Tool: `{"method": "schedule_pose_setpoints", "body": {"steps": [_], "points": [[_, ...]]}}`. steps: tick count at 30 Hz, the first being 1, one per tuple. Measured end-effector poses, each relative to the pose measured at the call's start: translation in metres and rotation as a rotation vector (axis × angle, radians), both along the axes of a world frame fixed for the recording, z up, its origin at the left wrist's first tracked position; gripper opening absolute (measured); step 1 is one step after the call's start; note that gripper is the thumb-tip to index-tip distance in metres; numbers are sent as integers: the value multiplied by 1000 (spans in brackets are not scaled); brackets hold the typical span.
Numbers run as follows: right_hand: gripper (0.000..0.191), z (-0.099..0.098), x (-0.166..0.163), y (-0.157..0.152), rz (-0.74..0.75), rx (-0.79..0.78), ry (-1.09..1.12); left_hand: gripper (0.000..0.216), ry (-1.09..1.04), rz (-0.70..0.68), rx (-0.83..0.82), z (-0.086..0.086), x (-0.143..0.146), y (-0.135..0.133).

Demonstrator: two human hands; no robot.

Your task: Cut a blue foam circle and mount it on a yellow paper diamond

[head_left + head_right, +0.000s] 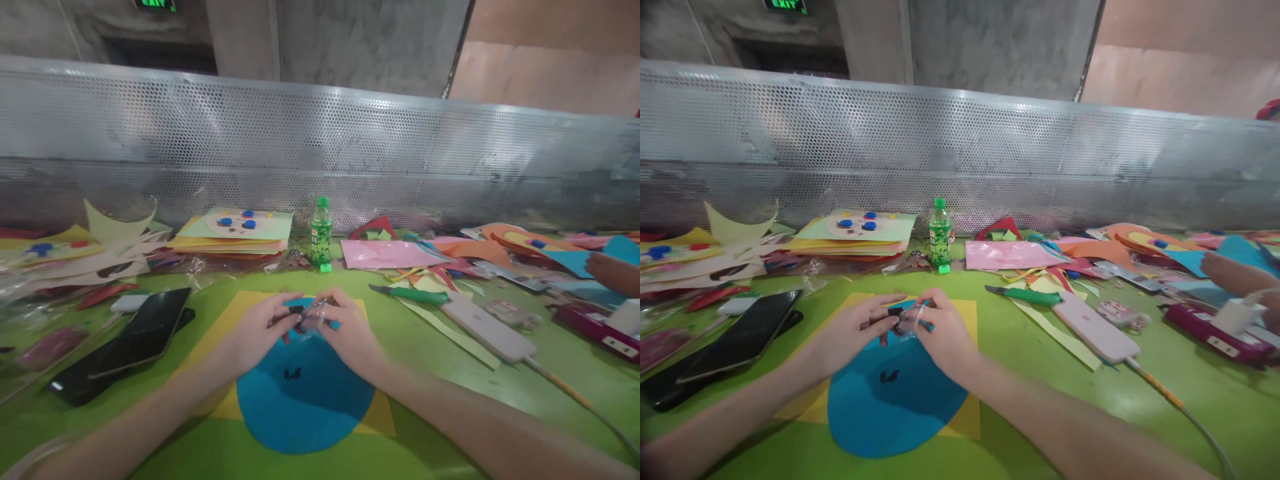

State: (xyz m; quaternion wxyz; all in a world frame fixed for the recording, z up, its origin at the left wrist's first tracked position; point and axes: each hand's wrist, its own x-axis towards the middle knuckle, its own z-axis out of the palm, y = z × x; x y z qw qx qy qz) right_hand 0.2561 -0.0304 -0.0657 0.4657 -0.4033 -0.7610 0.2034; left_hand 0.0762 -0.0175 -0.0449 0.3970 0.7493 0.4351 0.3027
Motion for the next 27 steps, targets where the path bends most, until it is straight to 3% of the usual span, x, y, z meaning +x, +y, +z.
{"method": "schedule_pose_setpoints", "body": {"steps": [6,11,17,23,27], "points": [[15,0,4,-1,-32,238,-87,32,-25,-8,-32,5,0,-1],[10,-1,9,7,-51,246,-169,27,-32,26,-61,6,2,-3],[12,1,3,2,-59,254,-146,27,-43,-29,-59,6,3,-1],[14,21,28,10,-36,237,-266,28,-195,191,-84,1,-20,24],[19,12,46,30,-90,248,-483,22,-382,253,-241,-6,-28,35]]}}
